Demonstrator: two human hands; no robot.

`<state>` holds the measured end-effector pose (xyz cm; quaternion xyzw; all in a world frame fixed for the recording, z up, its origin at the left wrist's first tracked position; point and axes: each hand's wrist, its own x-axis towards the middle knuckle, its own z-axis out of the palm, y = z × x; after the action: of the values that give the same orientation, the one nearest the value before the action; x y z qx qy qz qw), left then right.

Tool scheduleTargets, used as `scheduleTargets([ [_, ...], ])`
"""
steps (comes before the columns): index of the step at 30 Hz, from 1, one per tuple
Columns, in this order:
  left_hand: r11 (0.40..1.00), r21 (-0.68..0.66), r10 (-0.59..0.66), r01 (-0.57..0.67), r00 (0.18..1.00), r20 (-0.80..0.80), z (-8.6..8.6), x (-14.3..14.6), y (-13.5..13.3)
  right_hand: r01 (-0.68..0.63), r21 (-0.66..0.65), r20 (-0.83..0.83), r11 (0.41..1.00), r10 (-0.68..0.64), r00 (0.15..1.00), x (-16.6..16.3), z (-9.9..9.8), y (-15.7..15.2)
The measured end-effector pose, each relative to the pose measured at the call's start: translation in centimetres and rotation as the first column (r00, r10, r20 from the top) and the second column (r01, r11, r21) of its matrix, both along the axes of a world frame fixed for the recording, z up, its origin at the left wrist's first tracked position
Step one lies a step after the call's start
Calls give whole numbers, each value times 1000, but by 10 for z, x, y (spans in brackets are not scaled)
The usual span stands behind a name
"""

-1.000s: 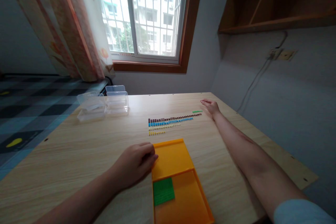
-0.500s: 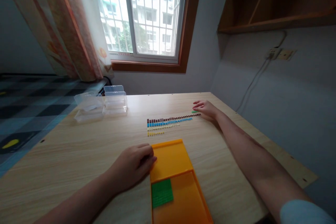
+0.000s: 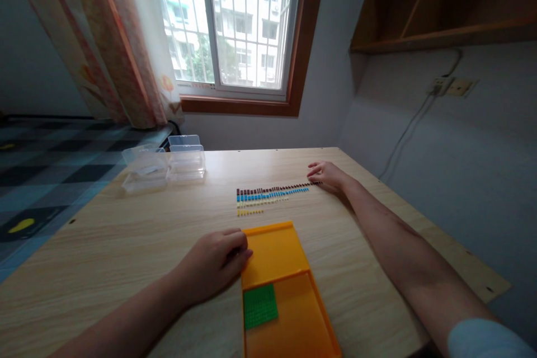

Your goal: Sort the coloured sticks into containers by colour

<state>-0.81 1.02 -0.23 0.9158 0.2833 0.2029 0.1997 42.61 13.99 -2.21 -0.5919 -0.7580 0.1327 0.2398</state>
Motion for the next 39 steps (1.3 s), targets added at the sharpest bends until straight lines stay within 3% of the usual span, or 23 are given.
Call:
scheduleTargets([
  [18,1000,-2,-3,3,1000,6,1,1,-2,31,-33,5,999,-30,1000,-4,-4,3],
  [25,1000,5,2,-2,1000,5,0,1,-1,92,19,-17,996,-91,996,-8,-3,3],
  [28,1000,15,-1,1,1000,7,0,2,0,96,72,-14,993,-95,995,-14,11,-3],
  [33,998,57,-16,16,1000,-3,2,2,-2,32,194,5,980,-33,999,-39,55,-26],
  [36,998,61,-10,11,1000,-7,1,2,-2,-66,255,30,965,60,998,-62,79,-57],
  [39,998,57,-7,7,1000,-9,0,3,-2,-182,267,77,946,168,983,-87,93,-110],
])
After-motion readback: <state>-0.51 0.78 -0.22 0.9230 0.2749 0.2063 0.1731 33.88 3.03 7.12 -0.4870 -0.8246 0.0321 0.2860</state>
